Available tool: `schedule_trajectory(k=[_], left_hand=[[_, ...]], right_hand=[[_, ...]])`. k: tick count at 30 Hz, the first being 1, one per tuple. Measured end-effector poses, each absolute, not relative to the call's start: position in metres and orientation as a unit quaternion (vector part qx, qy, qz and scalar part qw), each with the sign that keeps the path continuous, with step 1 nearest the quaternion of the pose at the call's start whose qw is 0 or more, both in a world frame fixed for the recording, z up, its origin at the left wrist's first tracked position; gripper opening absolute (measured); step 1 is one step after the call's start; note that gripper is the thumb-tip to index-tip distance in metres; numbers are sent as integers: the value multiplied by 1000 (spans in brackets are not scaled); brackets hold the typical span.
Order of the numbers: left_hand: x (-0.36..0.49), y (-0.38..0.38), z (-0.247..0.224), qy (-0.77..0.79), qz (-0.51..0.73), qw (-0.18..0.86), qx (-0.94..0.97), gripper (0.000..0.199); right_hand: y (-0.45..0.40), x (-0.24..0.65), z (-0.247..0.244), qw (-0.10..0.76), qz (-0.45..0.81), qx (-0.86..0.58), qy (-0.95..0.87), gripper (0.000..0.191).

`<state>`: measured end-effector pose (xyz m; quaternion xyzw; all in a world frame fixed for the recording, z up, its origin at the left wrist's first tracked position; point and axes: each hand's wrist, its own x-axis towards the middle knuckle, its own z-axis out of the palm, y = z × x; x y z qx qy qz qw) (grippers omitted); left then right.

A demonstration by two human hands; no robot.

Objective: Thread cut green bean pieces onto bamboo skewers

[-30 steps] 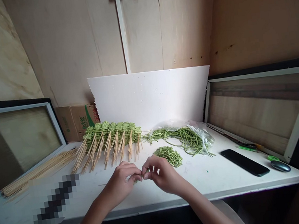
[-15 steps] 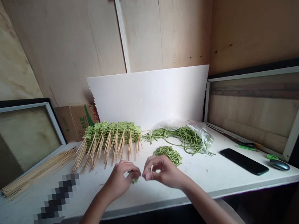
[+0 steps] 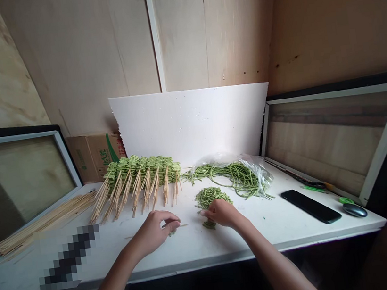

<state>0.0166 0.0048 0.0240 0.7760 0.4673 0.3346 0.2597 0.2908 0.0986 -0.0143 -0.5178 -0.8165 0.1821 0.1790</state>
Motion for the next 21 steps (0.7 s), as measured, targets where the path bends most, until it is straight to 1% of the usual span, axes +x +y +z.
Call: schedule_trajectory(k=[2,4,8,10,12,13,15,19,21], left_hand=[[17,4,24,465,328,282,772,23],[17,3,23,455,330,312,766,20],[20,1,23,432,355,335,758,15],[22,0,24,439,377,313,753,19],[25,-2,25,451,394,266,756,34],[27,-4,26,454,399,238,761,40],[30,-6,27,453,400,190,774,46],[32,-9,32,446,413,147,780,47],[31,-9,34,442,424,128,780,35]], right_hand=[[98,291,-13,175,222,-517,-808,56],[97,289,-10,178,246,-516,-801,59],[86,282,5,243,261,-467,-809,59],[75,275,17,273,315,-399,-817,56],[60,266,30,278,380,-330,-818,50],[52,262,36,281,391,-308,-820,46],[40,255,43,289,386,-292,-826,39],[31,249,47,318,358,-306,-823,37],[32,249,46,338,354,-320,-811,37]])
